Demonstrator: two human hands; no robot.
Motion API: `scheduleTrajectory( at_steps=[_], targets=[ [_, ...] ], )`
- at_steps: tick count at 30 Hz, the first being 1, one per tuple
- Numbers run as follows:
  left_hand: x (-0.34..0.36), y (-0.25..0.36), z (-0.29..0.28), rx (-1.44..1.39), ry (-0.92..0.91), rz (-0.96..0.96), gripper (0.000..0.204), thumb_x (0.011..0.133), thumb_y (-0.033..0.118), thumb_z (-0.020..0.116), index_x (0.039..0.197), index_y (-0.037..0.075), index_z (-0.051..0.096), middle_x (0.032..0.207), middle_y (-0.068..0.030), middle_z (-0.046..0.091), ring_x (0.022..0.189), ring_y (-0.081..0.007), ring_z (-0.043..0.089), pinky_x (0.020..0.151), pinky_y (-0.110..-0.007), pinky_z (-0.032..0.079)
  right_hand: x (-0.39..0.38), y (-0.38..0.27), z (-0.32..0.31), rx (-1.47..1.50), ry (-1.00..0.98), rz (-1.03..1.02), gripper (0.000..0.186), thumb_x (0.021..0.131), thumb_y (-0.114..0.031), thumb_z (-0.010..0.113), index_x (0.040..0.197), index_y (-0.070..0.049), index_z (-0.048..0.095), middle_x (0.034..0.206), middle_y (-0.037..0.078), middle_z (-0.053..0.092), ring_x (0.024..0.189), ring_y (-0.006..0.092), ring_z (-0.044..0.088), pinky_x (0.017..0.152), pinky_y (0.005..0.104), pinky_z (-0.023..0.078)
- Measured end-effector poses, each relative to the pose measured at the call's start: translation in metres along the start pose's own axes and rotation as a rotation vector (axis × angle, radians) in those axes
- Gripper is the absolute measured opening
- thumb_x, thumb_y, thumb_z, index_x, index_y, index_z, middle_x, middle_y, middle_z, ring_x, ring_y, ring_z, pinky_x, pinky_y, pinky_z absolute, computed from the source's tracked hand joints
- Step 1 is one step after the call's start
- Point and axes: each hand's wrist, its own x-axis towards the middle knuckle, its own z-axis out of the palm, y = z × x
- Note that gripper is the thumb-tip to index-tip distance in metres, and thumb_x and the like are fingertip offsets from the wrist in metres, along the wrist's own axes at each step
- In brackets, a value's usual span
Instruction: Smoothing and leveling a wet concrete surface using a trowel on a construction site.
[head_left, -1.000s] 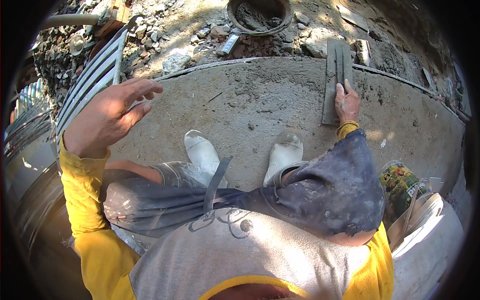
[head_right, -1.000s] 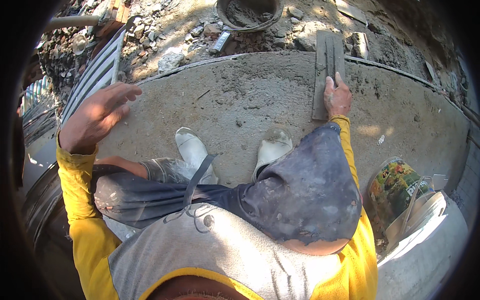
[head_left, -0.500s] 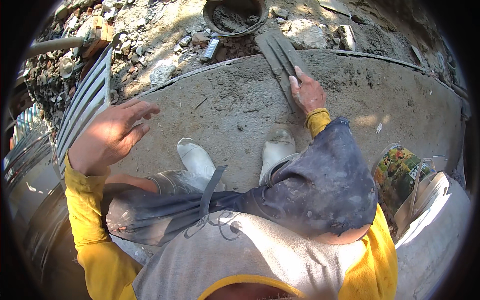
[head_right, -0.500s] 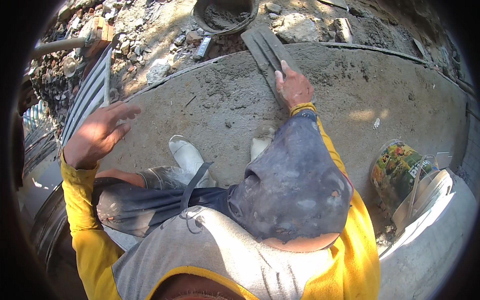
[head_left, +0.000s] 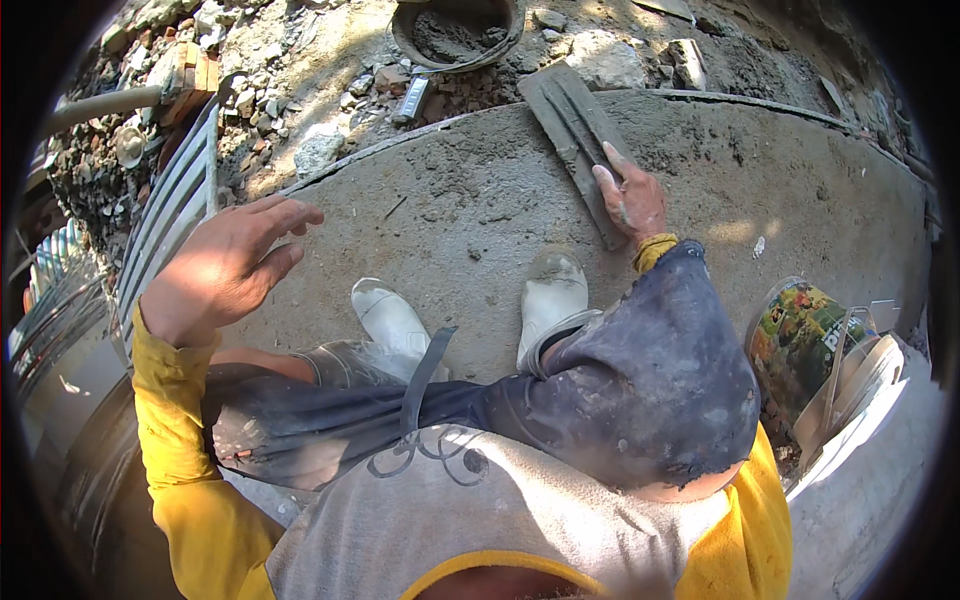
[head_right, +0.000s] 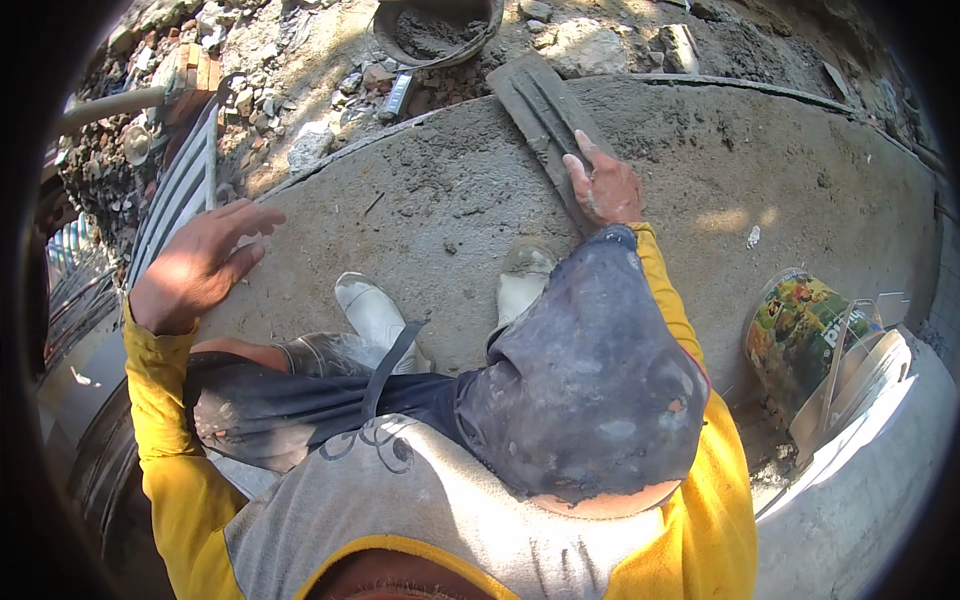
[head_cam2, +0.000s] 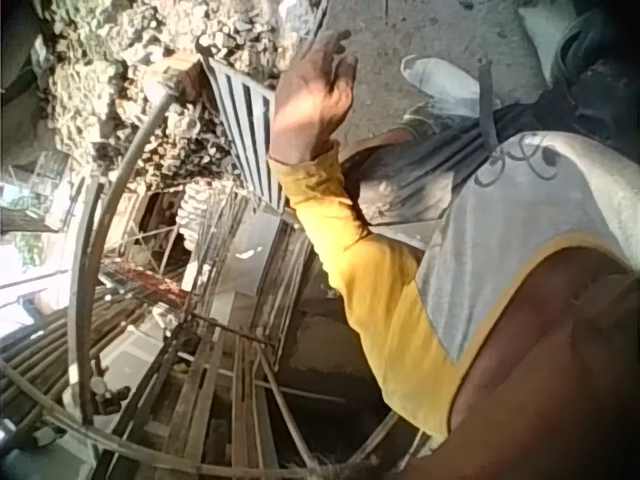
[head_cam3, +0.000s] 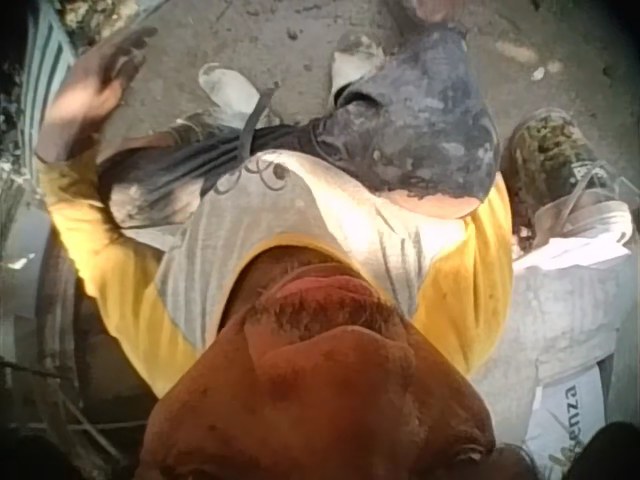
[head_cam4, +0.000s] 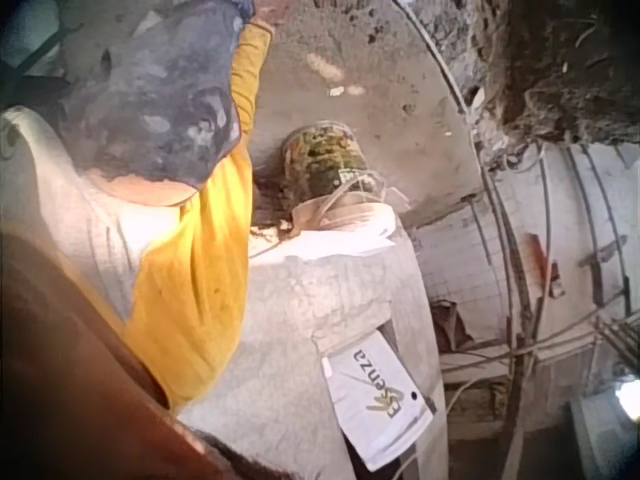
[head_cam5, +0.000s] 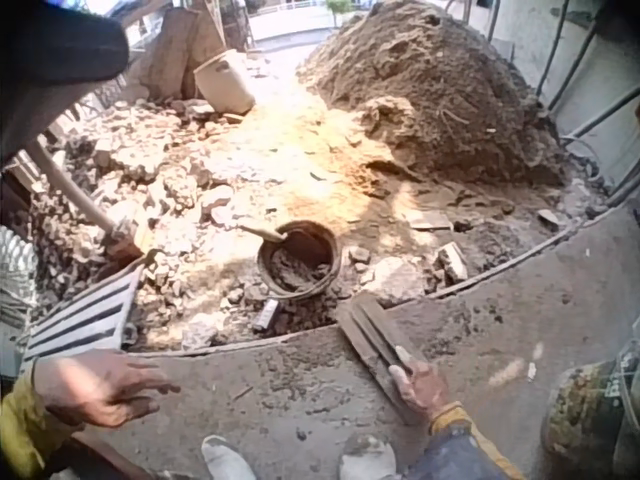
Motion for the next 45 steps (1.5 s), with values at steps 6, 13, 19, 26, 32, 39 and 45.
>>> scheduleTrajectory(
  at_steps=[6,13,19,26,32,39,45],
  targets=[
    [-0.009,-0.001,0.001,-0.021,0.008,-0.035,0.035,0.087,0.005,0.058,0.122,0.0,0.058,0.113,-0.0198,0.064,0.102,-0.0367,0.063,0.088,-0.042,0.049,-0.018,-0.023,-0.007,-0.201,-0.401,-0.503,0.046,0.093,-0.045,0.062,0.133,-0.022,0.061,0.105,0.016,0.071,0.096,0.0351,0.068,0.085,0.0441,0.052],
    [-0.001,0.0,0.001,-0.018,-0.019,-0.051,0.037,0.086,0.003,0.059,0.123,0.0,0.057,0.112,-0.0195,0.063,0.102,-0.0367,0.063,0.088,-0.042,0.049,-0.014,-0.014,0.004,-0.321,-0.428,-0.624,0.041,0.095,-0.043,0.057,0.129,-0.021,0.063,0.093,0.012,0.072,0.087,0.0322,0.069,0.075,0.0435,0.053],
    [0.008,0.005,0.0,0.02,-0.045,-0.026,0.039,0.085,0.002,0.06,0.124,0.002,0.057,0.111,-0.0184,0.063,0.1,-0.0356,0.063,0.086,-0.041,0.05,0.0,-0.015,-0.007,-0.334,-0.347,-0.599,0.035,0.095,-0.039,0.055,0.124,-0.023,0.066,0.089,0.013,0.072,0.084,0.0326,0.069,0.073,0.0439,0.054],
    [0.01,0.013,0.001,0.023,-0.04,-0.093,0.038,0.086,0.003,0.062,0.123,0.004,0.058,0.111,-0.0172,0.064,0.1,-0.0347,0.063,0.087,-0.042,0.05,0.004,-0.017,-0.012,-0.401,-0.406,-0.623,0.033,0.094,-0.039,0.055,0.12,-0.025,0.069,0.087,0.012,0.072,0.081,0.034,0.069,0.074,0.0453,0.054],
    [0.015,0.019,-0.003,0.098,-0.02,-0.037,0.037,0.086,0.003,0.062,0.123,0.003,0.057,0.112,-0.0173,0.064,0.102,-0.0351,0.063,0.086,-0.041,0.05,0.012,-0.012,-0.007,-0.42,-0.358,-0.649,0.033,0.093,-0.039,0.055,0.12,-0.026,0.069,0.087,0.013,0.072,0.081,0.0328,0.07,0.073,0.0446,0.055],
    [0.013,0.008,0.0,0.15,-0.041,-0.048,0.036,0.087,0.004,0.062,0.122,0.005,0.058,0.112,-0.0172,0.064,0.103,-0.0367,0.063,0.087,-0.042,0.05,0.022,-0.006,-0.016,-0.368,-0.314,-0.685,0.034,0.093,-0.038,0.056,0.122,-0.026,0.068,0.085,0.012,0.072,0.08,0.0336,0.07,0.071,0.0456,0.054],
    [0.019,0.023,-0.007,0.053,-0.024,-0.078,0.035,0.087,0.006,0.063,0.122,0.005,0.059,0.112,-0.016,0.064,0.104,-0.0367,0.062,0.089,-0.043,0.049,0.016,0.006,-0.011,-0.394,-0.392,-0.722,0.032,0.093,-0.037,0.058,0.12,-0.026,0.069,0.086,0.012,0.072,0.08,0.0322,0.07,0.072,0.0435,0.055]
  ],
)
